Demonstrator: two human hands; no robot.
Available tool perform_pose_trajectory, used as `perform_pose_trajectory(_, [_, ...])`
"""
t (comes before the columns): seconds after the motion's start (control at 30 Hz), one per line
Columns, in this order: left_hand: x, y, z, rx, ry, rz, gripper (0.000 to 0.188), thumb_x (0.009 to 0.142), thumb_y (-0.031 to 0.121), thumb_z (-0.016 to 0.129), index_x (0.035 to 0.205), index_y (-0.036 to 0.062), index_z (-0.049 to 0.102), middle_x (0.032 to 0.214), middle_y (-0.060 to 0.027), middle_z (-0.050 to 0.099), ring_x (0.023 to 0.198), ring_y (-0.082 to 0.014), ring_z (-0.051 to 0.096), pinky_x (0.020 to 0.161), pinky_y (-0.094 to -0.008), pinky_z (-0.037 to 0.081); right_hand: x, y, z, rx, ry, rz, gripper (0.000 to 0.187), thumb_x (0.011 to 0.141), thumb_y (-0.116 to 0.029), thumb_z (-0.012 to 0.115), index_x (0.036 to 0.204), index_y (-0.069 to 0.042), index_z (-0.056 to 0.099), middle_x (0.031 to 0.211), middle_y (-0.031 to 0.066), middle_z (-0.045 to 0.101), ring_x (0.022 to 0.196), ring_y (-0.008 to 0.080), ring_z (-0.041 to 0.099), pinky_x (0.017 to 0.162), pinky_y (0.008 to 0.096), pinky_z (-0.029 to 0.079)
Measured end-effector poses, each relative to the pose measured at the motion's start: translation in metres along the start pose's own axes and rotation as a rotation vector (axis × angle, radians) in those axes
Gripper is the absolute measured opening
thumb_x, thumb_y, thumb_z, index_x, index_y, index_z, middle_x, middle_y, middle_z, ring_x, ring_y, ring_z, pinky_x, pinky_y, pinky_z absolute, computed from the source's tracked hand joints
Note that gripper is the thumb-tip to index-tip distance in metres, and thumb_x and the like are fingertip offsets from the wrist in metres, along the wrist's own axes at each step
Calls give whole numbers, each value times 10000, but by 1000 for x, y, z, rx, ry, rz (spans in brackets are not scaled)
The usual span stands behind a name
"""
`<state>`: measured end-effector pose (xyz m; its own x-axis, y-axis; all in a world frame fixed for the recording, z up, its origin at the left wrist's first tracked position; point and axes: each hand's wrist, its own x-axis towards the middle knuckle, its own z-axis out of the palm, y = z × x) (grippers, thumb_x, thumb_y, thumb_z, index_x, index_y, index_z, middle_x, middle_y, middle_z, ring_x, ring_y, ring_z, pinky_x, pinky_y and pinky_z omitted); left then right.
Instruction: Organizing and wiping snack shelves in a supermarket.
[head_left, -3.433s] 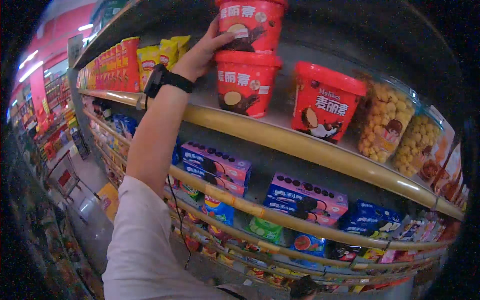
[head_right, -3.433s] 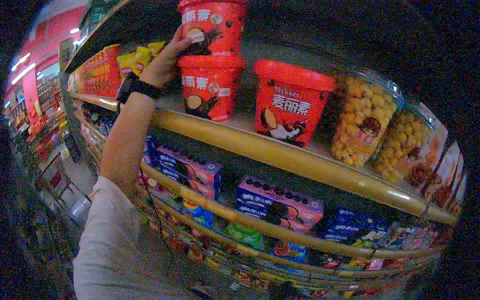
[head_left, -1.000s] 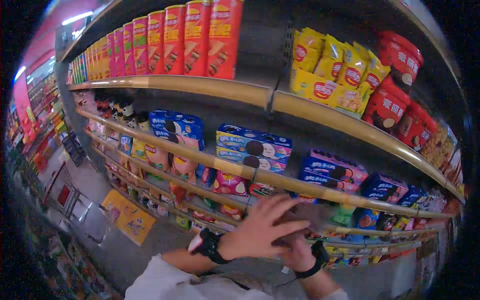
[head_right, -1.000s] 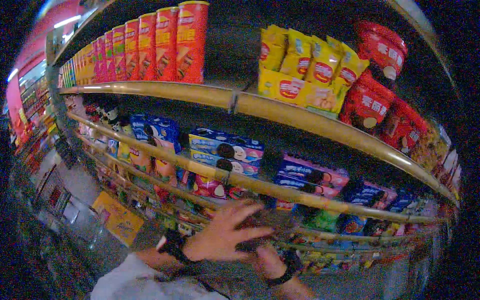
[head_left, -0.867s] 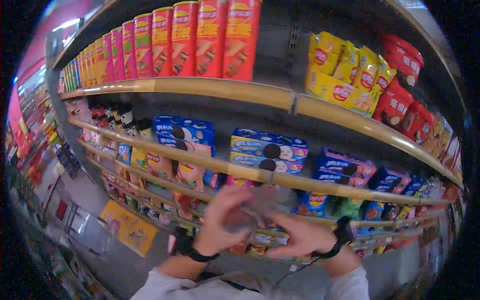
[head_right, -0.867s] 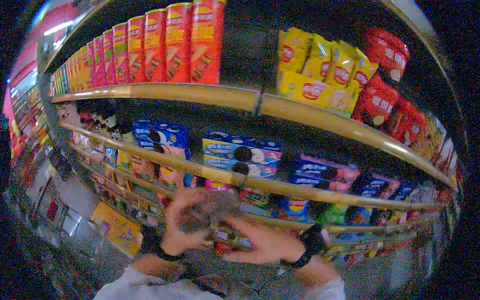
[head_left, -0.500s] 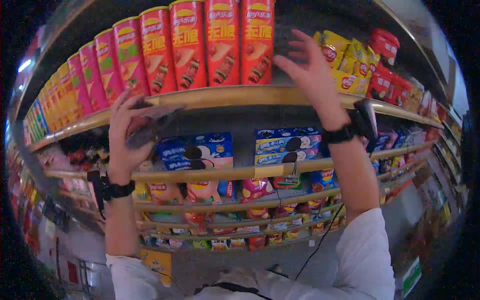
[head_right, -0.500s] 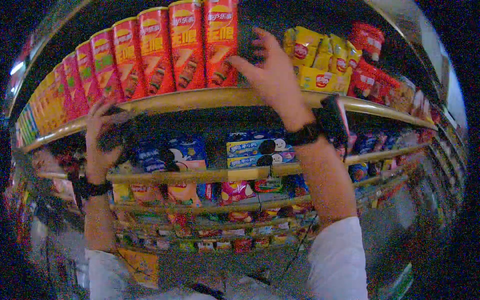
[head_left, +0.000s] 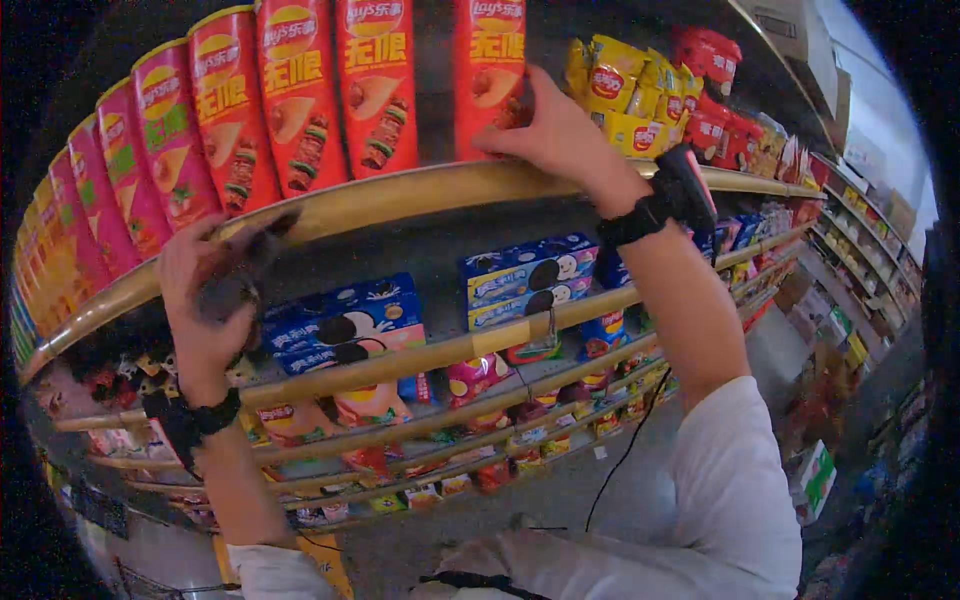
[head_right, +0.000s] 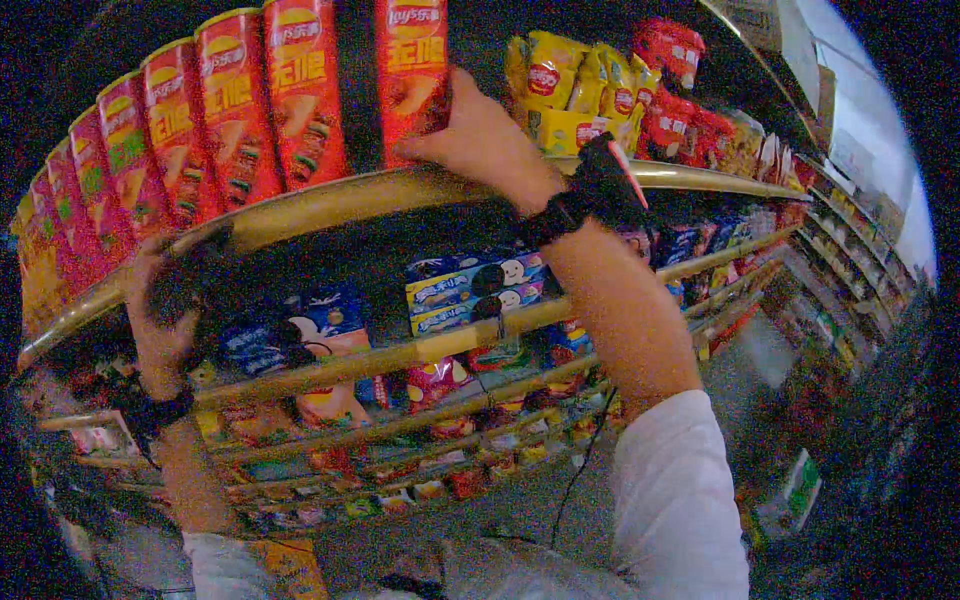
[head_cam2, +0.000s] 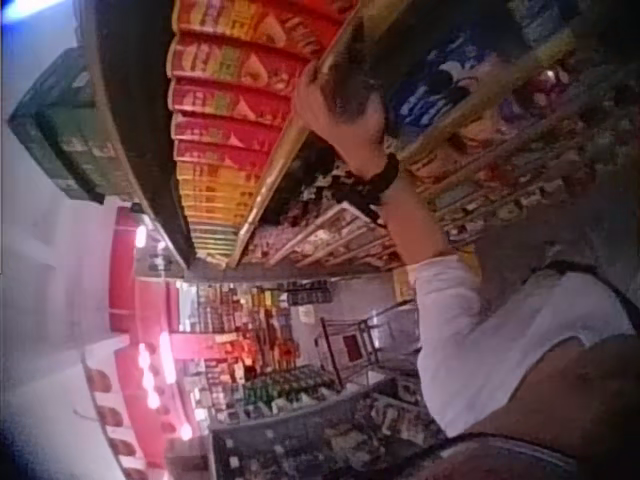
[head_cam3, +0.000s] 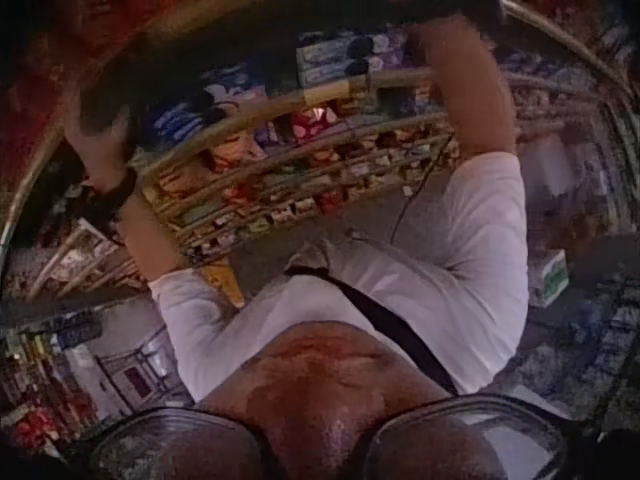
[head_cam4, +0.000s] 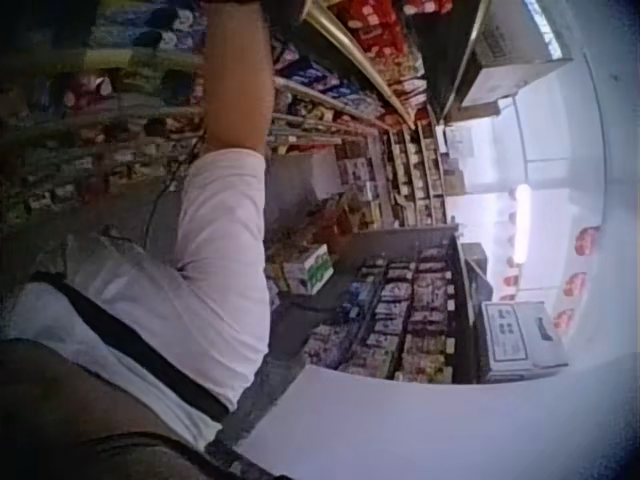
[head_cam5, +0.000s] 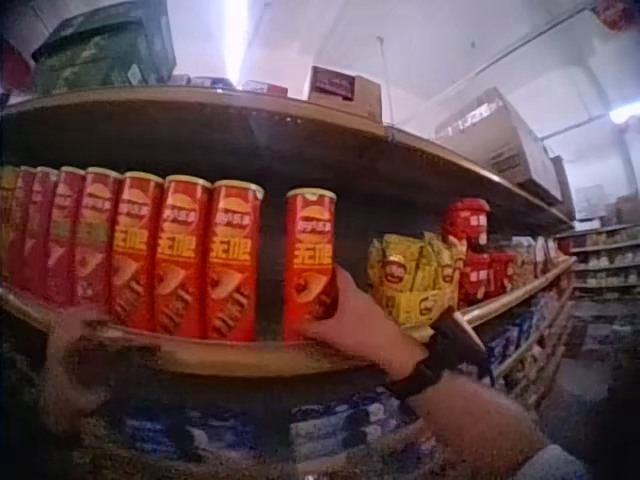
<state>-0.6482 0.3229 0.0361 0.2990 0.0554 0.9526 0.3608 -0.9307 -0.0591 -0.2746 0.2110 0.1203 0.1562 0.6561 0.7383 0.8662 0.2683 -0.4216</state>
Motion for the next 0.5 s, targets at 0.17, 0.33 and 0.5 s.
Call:
perform_pose_trajectory(0.17, [-9, -13, 25, -247, 188, -105, 451, 593, 49, 648, 1033, 31, 552, 1193, -172, 619, 1149, -350, 558, 1017, -441, 406, -10, 14, -21, -108, 41, 18, 828, 717, -305, 829, 1361, 8, 412, 1149, 158, 663, 1048, 242, 658, 924, 350, 512])
perform_pose_trajectory(0.33, [-17, -24, 27, -181, 248, -33, 559, 630, 26, 625, 1184, 39, 556, 1216, -170, 607, 1170, -333, 550, 1042, -432, 392, -6, 30, -35, -199, 45, 101, 833, 722, -291, 814, 1373, 12, 390, 1172, 191, 651, 1087, 283, 645, 940, 371, 501])
perform_pose_trajectory(0.5, [-10, -10, 33, -240, 220, -16, 538, 620, 26, 615, 1155, 43, 556, 1201, -178, 607, 1163, -343, 545, 1041, -428, 385, -17, 18, -38, -210, 73, 146, 876, 717, -285, 817, 1403, 8, 359, 1199, 239, 627, 1095, 359, 633, 935, 398, 498])
